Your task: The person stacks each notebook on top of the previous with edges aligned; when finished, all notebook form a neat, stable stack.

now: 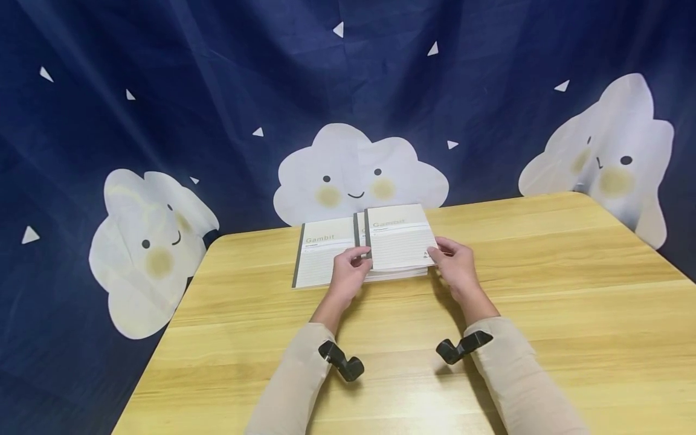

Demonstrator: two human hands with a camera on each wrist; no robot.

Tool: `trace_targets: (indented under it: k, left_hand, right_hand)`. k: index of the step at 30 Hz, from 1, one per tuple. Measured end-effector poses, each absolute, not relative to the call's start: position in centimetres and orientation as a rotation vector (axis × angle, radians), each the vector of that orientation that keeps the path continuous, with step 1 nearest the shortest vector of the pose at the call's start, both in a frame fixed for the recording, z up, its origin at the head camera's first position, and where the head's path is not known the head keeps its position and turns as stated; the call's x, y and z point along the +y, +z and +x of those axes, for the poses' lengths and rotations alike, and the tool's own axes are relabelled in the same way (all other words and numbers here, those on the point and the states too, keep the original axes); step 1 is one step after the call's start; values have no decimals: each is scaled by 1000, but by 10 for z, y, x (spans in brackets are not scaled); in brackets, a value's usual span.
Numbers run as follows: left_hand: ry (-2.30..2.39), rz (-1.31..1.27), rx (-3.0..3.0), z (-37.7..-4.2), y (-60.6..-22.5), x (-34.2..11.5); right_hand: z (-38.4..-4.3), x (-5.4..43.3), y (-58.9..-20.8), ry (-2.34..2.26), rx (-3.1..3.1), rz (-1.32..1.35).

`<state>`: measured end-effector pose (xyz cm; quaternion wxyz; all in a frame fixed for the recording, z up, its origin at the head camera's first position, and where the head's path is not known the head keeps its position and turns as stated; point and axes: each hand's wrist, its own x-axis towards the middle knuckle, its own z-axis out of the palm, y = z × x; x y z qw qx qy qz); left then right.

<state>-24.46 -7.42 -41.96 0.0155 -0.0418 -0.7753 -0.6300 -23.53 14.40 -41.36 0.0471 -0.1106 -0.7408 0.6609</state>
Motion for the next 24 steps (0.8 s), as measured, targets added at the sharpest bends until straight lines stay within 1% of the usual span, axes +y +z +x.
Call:
trace_targets:
  k: [12, 24]
  left_hand:
    - [-1857, -122, -2474, -238, -422, -87]
    - [-1681, -147, -2580, -239, -422, -86]
  right_hand:
    - [-239, 126, -423, 1646, -2414, -275]
    - [-243, 119, -439, 1375, -2435, -166]
